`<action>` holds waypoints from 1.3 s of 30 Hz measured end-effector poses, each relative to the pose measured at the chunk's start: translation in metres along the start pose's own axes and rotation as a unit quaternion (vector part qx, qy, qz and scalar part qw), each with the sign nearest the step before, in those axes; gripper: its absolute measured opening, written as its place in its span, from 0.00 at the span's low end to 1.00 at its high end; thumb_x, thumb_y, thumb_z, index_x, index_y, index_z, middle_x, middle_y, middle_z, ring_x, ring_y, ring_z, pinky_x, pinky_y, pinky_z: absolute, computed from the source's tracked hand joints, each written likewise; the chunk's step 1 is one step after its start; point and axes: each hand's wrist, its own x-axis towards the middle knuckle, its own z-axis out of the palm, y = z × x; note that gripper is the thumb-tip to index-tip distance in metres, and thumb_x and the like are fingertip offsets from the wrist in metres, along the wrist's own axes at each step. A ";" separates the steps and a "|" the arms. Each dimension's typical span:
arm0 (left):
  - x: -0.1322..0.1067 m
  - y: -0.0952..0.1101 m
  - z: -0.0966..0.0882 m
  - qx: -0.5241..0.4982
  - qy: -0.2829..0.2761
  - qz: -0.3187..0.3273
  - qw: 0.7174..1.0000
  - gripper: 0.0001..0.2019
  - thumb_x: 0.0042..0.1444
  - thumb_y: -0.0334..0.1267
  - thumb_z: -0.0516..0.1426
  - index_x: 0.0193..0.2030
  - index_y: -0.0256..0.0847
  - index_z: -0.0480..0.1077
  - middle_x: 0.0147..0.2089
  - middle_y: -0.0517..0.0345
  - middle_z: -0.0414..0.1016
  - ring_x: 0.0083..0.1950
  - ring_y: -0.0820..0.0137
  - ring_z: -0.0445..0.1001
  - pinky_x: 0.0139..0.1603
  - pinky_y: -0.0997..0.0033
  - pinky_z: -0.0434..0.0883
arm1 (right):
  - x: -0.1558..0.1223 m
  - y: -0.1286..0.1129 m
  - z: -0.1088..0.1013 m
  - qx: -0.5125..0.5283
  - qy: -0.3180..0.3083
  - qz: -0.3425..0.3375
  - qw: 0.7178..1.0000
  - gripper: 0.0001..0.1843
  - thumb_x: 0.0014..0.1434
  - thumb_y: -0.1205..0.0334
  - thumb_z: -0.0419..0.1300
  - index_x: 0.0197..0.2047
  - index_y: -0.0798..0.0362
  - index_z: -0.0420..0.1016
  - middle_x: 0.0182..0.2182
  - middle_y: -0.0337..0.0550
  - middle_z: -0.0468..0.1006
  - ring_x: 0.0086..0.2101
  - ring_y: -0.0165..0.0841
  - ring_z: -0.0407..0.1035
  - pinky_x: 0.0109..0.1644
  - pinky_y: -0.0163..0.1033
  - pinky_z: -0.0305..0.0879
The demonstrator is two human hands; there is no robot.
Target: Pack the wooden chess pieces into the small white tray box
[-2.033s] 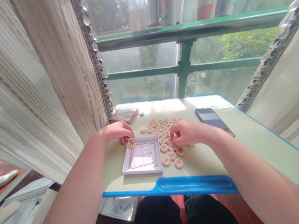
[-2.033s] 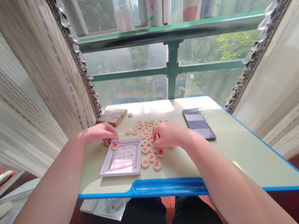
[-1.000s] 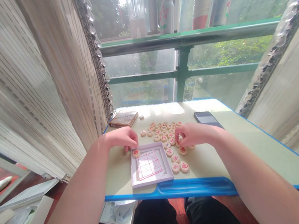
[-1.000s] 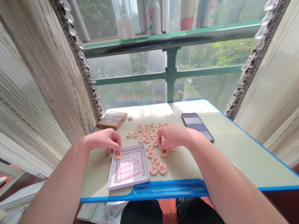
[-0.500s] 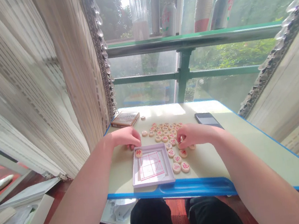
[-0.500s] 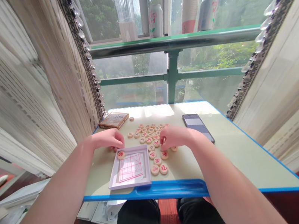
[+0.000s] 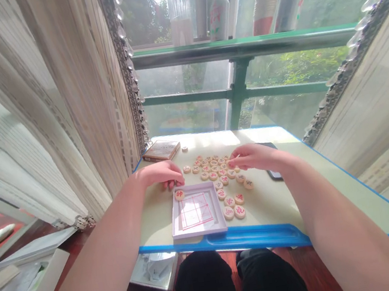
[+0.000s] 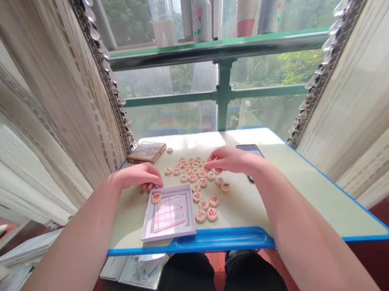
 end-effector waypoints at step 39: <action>-0.002 0.004 -0.003 0.071 -0.050 0.064 0.994 0.13 0.43 0.44 0.61 0.29 0.35 0.76 0.22 0.60 0.68 0.26 0.74 0.64 0.25 0.76 0.60 | -0.001 -0.059 0.117 -0.292 0.145 -0.328 0.887 0.12 0.60 0.56 0.56 0.39 0.50 0.79 0.36 0.46 0.76 0.36 0.35 0.67 0.34 0.38 0.59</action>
